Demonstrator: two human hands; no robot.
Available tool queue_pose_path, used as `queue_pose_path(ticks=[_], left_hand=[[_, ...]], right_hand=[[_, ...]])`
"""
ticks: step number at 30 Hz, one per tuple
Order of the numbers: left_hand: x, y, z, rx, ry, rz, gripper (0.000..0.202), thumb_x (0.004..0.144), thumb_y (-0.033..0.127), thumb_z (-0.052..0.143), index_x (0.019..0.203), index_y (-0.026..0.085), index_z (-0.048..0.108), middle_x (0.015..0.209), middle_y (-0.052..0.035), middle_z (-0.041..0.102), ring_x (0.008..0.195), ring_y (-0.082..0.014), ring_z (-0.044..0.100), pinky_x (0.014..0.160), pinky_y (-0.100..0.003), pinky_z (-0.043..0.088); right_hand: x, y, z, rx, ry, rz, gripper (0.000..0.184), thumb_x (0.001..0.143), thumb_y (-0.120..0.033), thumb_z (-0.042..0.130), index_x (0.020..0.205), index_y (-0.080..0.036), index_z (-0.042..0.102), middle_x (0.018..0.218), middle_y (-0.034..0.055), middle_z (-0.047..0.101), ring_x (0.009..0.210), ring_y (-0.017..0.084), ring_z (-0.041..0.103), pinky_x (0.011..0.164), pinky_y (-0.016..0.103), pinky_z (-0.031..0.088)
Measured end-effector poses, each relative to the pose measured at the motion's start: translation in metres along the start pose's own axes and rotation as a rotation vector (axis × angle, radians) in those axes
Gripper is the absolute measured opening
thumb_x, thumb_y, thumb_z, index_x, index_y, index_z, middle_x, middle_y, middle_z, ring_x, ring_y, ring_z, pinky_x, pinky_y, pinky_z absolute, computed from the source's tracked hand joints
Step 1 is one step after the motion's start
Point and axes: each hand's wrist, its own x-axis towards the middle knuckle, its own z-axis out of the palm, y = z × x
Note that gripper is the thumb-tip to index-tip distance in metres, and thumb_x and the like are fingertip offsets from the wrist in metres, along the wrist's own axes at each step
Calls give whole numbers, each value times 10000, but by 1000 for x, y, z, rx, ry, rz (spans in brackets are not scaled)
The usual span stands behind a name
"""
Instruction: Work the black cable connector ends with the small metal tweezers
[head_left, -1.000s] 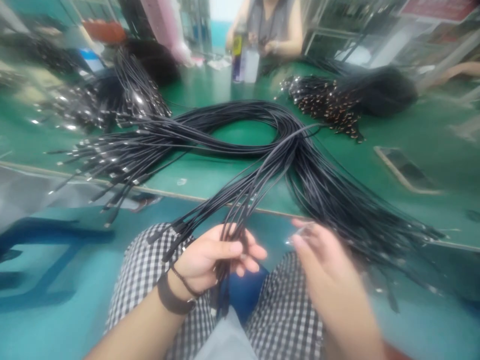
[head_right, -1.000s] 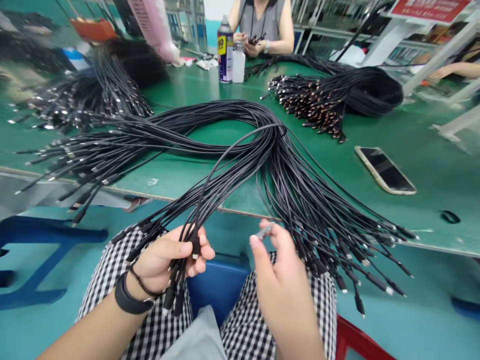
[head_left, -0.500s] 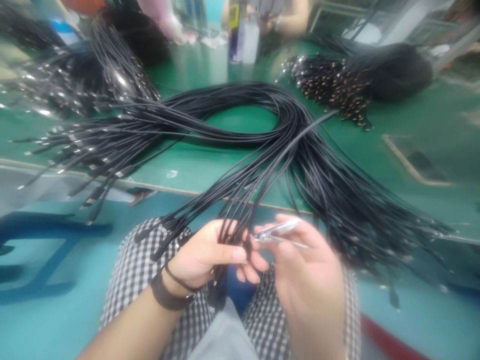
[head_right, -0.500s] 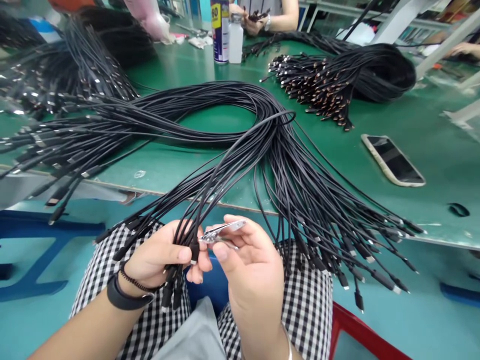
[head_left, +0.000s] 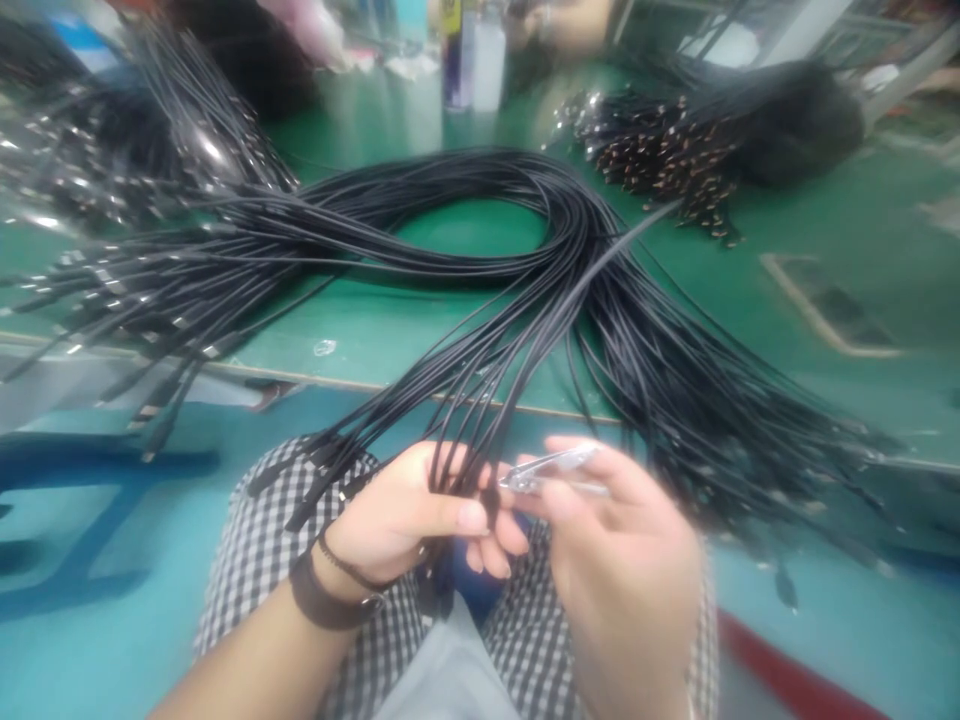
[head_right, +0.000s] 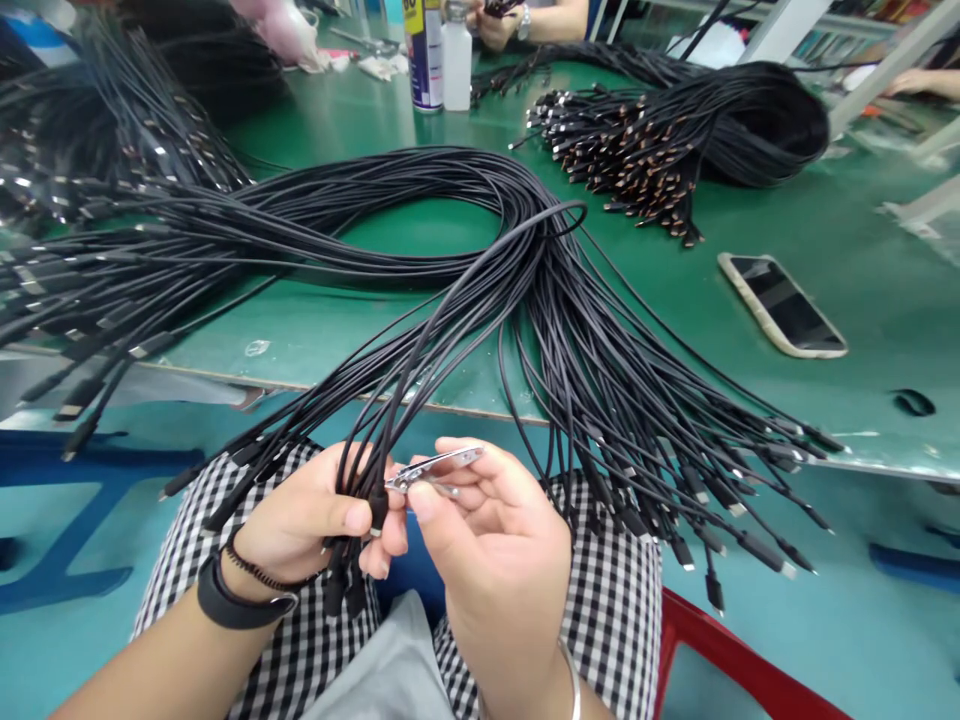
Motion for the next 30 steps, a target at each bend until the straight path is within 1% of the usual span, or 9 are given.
queue_pose_path(ticks=[3, 10, 15, 19, 21, 23, 25, 27, 30], left_hand=[[1, -1, 0, -9, 3, 0, 212, 712, 270, 823, 806, 97, 747, 741, -82, 771, 581, -155, 713, 545, -186, 572], [1, 0, 0, -3, -6, 5, 218, 717, 281, 820, 798, 90, 750, 743, -81, 768, 586, -141, 709, 548, -169, 564], [-1, 0, -1, 17, -15, -1, 202, 734, 261, 808, 830, 91, 758, 749, -68, 768, 611, -133, 711, 581, -168, 571], [0, -1, -2, 16, -15, -3, 180, 744, 254, 799, 840, 105, 763, 767, -69, 774, 622, -137, 714, 592, -177, 576], [0, -1, -3, 13, -11, 0, 177, 737, 256, 804, 822, 108, 759, 760, -73, 775, 623, -143, 717, 586, -180, 576], [-1, -1, -3, 16, -2, 3, 195, 711, 262, 824, 802, 105, 751, 749, -79, 775, 621, -152, 720, 581, -188, 580], [-1, -2, -1, 30, 37, 11, 205, 675, 244, 850, 789, 114, 739, 721, -70, 772, 596, -154, 717, 561, -193, 581], [-3, -2, 3, 69, 107, 13, 207, 650, 200, 862, 787, 127, 725, 678, -51, 766, 548, -151, 707, 514, -190, 572], [-3, -4, 10, 148, 248, 11, 196, 656, 154, 849, 784, 125, 704, 625, -41, 751, 491, -142, 686, 450, -166, 535]], right_hand=[[-2, -5, 4, -74, 34, -40, 200, 744, -130, 777, 904, -232, 715, 763, 7, 762, 592, 149, 726, 498, 144, 590], [1, -3, 7, -76, 30, -82, 187, 725, -135, 784, 867, -232, 711, 756, 3, 761, 568, 161, 721, 487, 181, 609], [-1, -3, 5, -201, 43, -148, 174, 740, -160, 780, 882, -235, 714, 696, -13, 751, 472, 137, 685, 403, 138, 557], [-1, -4, 5, -284, 63, -159, 134, 771, -187, 760, 874, -256, 710, 693, -29, 752, 469, 130, 685, 405, 128, 554], [-1, -4, 7, -275, 66, -142, 132, 778, -183, 753, 878, -255, 705, 709, -28, 754, 481, 131, 690, 418, 132, 561], [-3, -2, 8, -218, 96, -112, 131, 779, -177, 748, 877, -246, 695, 733, -18, 756, 548, 146, 716, 460, 143, 580], [-6, 1, 9, -119, 119, -66, 158, 776, -180, 748, 902, -244, 680, 778, -7, 756, 637, 169, 737, 510, 174, 604], [-9, 5, 8, -13, 88, -46, 185, 782, -193, 741, 941, -244, 661, 817, 5, 754, 688, 193, 742, 533, 227, 624], [-9, 11, 4, 63, 6, -138, 192, 799, -166, 712, 968, -233, 652, 830, 19, 757, 719, 202, 744, 595, 283, 643]])
